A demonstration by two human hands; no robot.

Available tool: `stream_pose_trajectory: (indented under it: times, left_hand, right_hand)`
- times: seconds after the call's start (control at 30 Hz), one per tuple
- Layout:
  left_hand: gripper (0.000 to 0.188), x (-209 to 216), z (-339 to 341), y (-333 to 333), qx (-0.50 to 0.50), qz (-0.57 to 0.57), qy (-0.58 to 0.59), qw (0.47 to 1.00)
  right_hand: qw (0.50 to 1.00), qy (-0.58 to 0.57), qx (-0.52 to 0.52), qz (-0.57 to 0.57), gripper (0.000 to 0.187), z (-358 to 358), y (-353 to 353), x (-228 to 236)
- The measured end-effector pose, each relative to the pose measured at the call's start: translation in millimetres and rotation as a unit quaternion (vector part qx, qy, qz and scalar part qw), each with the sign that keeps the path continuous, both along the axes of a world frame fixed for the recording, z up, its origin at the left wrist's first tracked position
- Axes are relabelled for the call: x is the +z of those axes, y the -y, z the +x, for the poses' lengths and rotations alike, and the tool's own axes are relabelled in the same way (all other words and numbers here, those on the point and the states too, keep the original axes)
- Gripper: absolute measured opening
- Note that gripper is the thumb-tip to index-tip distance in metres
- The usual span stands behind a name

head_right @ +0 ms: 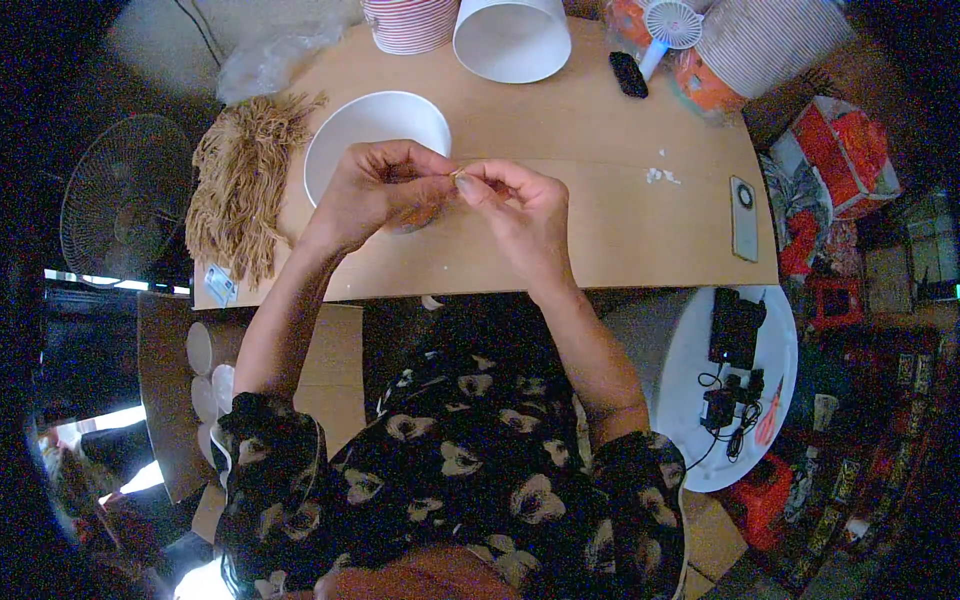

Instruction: Assembling paper buckets by threading and knotting cords through pre-drilled holes.

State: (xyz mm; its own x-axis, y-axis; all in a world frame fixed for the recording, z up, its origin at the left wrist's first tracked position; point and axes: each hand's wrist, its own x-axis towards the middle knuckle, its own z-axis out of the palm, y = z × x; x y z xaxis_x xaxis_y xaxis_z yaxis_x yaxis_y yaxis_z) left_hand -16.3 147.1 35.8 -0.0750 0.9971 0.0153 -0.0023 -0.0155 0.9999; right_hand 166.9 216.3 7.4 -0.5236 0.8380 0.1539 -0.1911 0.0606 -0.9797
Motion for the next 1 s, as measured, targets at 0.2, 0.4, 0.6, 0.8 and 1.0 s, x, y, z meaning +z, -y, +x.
stream_pose_trajectory:
  times: [0.2,0.4,0.6,0.8,1.0]
  left_hand:
    - [0.018,1.9,-3.3,-0.3,-0.001,-0.024,0.001,1.0]
    - [0.017,4.3,-2.3,1.1,-0.01,-0.021,0.039,0.999]
    - [0.017,7.7,-2.6,4.5,-0.034,-0.041,0.057,0.997]
    - [0.017,4.3,-2.9,6.2,-0.033,-0.03,0.061,0.997]
    - [0.018,8.9,-1.7,8.4,-0.032,-0.037,0.048,0.998]
  right_hand:
    - [0.999,0.018,0.007,0.046,0.017,2.5,2.1,6.0]
    - [0.993,0.0,-0.034,0.109,0.019,3.0,-4.1,3.8]
    - [0.997,0.021,0.029,0.075,0.017,1.5,-5.8,4.0]
    - [0.999,0.009,0.032,0.033,0.014,0.1,-1.9,5.9]
    - [0.996,0.035,0.022,0.076,0.01,-0.1,-4.0,5.4]
